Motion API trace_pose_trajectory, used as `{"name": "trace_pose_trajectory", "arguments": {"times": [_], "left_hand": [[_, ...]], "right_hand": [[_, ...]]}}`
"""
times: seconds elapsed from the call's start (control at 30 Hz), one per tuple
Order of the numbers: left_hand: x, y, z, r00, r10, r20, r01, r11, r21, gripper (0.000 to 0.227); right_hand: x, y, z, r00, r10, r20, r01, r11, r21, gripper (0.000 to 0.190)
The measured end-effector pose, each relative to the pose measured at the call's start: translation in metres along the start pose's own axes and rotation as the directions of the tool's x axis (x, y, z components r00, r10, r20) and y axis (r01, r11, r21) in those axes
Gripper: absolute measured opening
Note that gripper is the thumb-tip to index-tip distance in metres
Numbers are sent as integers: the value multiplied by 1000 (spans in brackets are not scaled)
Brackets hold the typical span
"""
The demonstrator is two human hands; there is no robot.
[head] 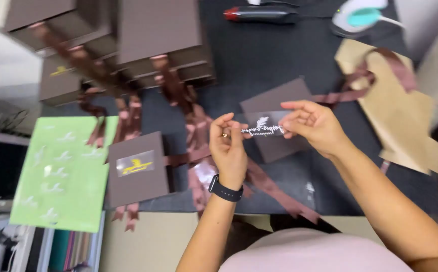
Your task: Applying logo stickers to gift boxes and securing them with a mini heat press.
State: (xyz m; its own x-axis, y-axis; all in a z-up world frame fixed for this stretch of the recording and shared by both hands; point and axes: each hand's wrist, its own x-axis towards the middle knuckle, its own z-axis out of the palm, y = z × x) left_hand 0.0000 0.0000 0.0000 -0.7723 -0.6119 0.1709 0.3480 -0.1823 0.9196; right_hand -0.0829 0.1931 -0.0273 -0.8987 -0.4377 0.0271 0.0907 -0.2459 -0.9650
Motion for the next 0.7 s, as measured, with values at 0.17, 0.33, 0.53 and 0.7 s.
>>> {"name": "trace_pose_trajectory", "arguments": {"times": [0.17,0.33,0.53,0.7], "left_hand": [[-37,-16,43,992,-86,95,87,996,-7,31],[-44,-19,46,959,-187,214,177,982,67,54],[-35,-20,44,969,-178,169,159,980,121,39],[-32,-9,39,980,-141,143,123,984,129,37]], "right_hand": [[-22,-17,-57,997,-46,-58,38,991,-125,49],[-35,-31,-63,999,-15,-45,4,972,-233,51],[-49,-23,-36,995,26,-98,-23,999,26,53],[-65,13,-9,957,215,-194,-170,960,225,51]]}}
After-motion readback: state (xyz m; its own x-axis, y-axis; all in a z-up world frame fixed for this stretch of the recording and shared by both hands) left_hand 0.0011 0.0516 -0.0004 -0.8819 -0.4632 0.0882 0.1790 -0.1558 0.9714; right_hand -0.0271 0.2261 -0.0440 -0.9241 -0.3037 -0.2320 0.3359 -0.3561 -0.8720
